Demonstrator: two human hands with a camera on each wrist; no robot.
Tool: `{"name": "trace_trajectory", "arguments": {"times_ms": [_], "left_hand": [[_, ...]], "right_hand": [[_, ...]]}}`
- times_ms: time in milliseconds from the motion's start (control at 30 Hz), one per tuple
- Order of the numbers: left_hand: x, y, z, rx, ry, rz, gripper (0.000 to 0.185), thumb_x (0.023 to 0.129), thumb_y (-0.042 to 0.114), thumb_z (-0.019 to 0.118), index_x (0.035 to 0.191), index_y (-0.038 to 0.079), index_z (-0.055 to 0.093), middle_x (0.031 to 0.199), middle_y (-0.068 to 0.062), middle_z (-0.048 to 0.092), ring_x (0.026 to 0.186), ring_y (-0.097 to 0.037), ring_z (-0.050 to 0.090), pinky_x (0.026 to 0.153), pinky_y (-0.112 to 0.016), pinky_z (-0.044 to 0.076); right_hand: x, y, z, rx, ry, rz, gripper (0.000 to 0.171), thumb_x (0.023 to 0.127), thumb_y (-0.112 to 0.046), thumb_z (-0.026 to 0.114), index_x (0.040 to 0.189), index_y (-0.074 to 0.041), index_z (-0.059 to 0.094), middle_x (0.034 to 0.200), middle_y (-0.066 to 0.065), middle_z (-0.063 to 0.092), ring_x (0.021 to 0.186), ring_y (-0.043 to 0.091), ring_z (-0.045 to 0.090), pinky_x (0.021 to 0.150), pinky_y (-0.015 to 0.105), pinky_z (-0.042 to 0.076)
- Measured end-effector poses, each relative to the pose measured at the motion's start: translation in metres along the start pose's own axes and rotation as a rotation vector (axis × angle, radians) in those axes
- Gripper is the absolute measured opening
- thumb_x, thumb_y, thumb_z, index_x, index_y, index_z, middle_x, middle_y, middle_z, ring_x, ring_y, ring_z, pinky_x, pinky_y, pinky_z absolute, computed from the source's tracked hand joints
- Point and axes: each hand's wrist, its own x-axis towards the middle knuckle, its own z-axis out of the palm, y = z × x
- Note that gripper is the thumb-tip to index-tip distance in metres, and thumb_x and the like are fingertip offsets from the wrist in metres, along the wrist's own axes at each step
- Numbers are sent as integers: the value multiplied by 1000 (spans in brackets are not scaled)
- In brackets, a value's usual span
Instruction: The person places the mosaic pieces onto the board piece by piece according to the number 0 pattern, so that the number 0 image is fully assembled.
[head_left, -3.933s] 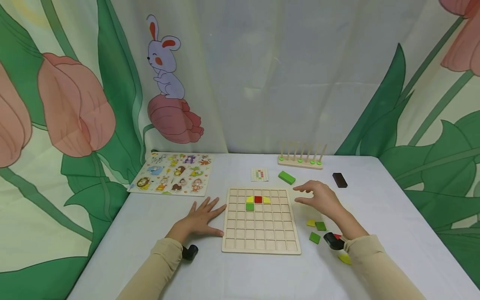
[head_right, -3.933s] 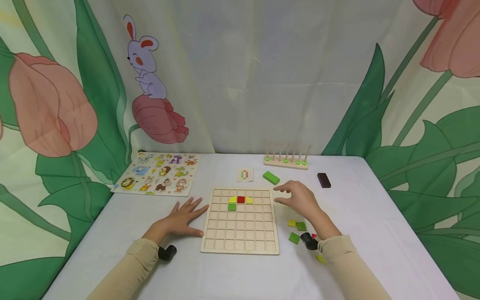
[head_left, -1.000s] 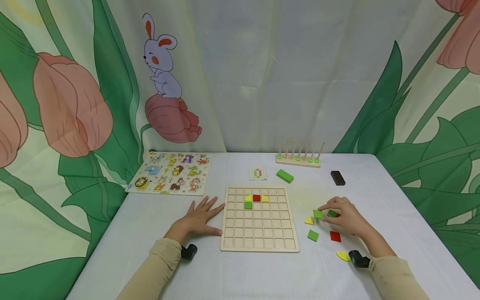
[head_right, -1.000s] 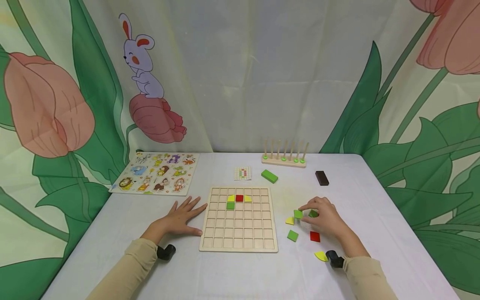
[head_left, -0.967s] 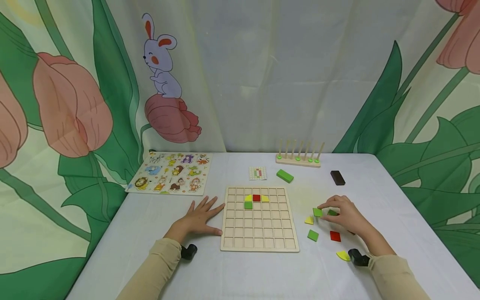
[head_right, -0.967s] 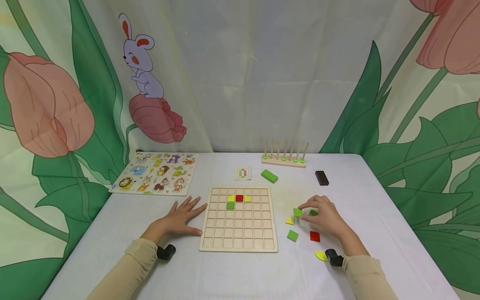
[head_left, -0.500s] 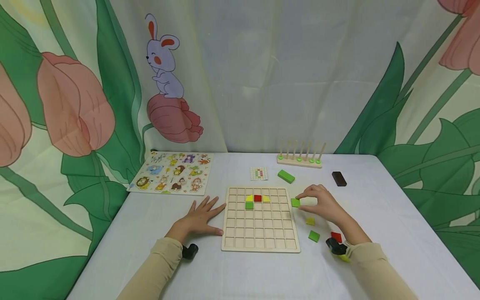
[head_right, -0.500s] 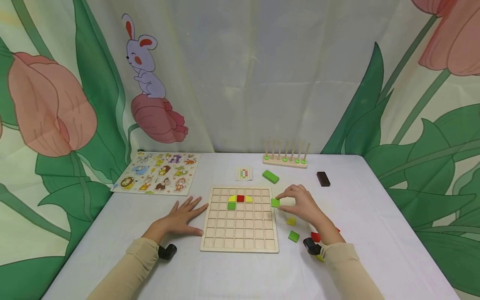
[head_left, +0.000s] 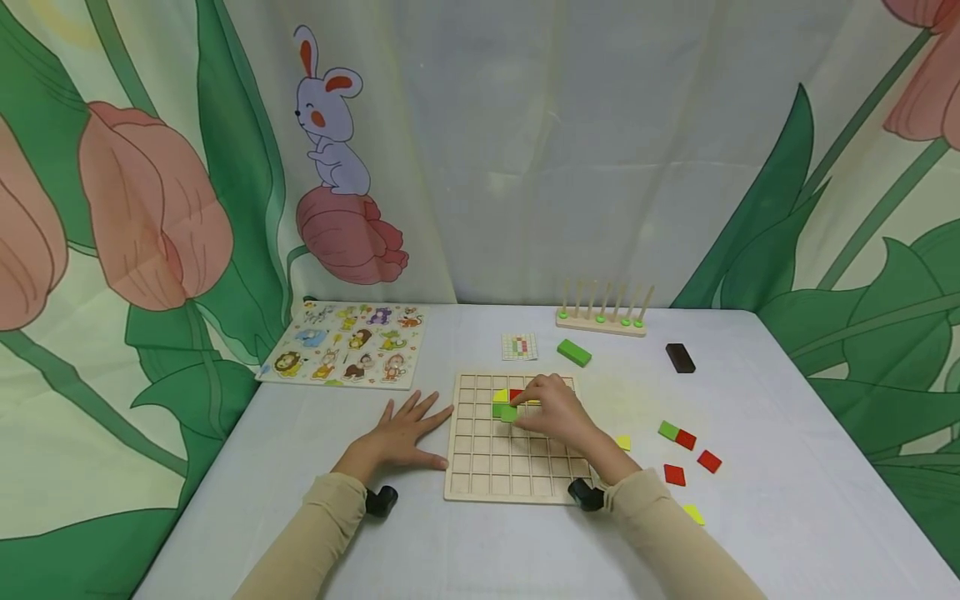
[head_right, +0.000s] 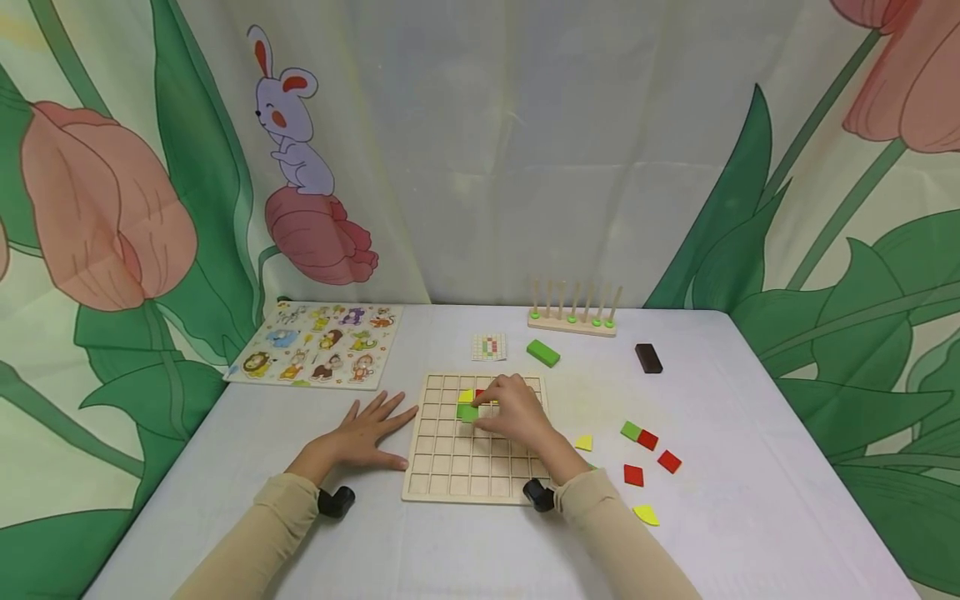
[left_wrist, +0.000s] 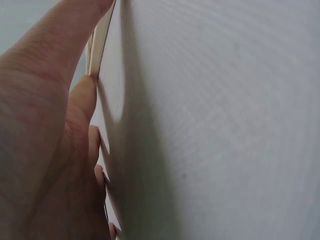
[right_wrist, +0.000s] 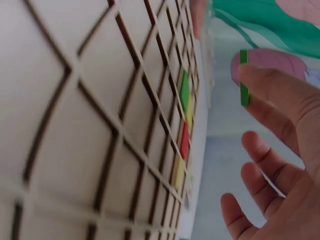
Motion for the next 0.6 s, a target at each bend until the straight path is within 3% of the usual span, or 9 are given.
{"name": "trace_trajectory", "arguments": {"times_ms": [200, 600], "left_hand": [[0, -1, 0, 6, -6, -8, 92, 73, 72, 60, 149, 37, 21, 161, 0, 8, 149, -32, -1, 114, -66, 0], [-2, 1, -1, 1, -6, -1, 92, 73, 70, 62, 149, 36, 22, 161, -1, 9, 149, -33, 0, 113, -66, 1]], "right_hand": [[7, -7, 13, -44, -11, 63, 24, 69, -23, 83, 92, -19, 77, 93, 0, 61, 88, 18, 49, 70, 30, 41], [9, 1, 29, -69, -62, 46, 20, 71, -27, 81, 89, -20, 77, 88, -2, 59, 80, 14, 43, 66, 26, 35]]}}
